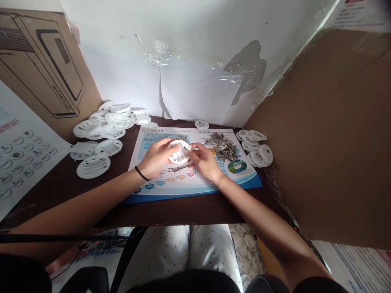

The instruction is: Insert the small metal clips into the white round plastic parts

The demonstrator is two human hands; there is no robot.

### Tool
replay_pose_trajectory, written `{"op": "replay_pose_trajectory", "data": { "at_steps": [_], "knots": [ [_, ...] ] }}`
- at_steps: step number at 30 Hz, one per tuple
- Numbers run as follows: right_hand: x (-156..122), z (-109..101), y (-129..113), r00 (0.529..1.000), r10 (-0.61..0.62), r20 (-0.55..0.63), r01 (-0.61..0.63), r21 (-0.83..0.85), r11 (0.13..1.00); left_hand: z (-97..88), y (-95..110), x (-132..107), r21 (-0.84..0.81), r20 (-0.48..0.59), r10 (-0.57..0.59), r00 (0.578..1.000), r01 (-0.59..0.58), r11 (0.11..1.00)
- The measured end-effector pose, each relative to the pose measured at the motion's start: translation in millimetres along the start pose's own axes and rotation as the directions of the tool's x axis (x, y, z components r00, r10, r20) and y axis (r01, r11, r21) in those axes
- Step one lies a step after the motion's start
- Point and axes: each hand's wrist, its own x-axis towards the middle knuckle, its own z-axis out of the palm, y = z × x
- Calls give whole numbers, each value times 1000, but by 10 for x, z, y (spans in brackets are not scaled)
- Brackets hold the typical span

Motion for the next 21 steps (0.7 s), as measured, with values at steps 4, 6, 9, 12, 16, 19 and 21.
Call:
{"op": "replay_pose_trajectory", "data": {
  "at_steps": [4,6,9,12,16,19,21],
  "knots": [
    [37,-55,-15,997,-45,-64,45,5,999,12,106,-24,2,10,-47,999,47,999],
    [55,-107,-23,988,-120,-94,113,-75,991,21,142,-40,3,27,-93,995,93,996],
    [55,-185,-46,969,-245,-14,234,-249,940,28,143,-58,-21,164,-271,949,278,960],
    [22,-198,-58,938,-330,103,344,-372,862,21,82,-61,6,401,-422,813,459,889],
    [-1,-166,-71,920,-370,127,385,-458,801,9,12,-34,14,420,-467,778,509,860],
    [39,-306,-158,926,-372,68,347,-545,763,4,25,4,-69,401,-445,801,511,857],
    [82,-531,-245,906,-421,-38,296,-655,696,-2,59,25,-121,372,-433,821,505,855]
  ]
}}
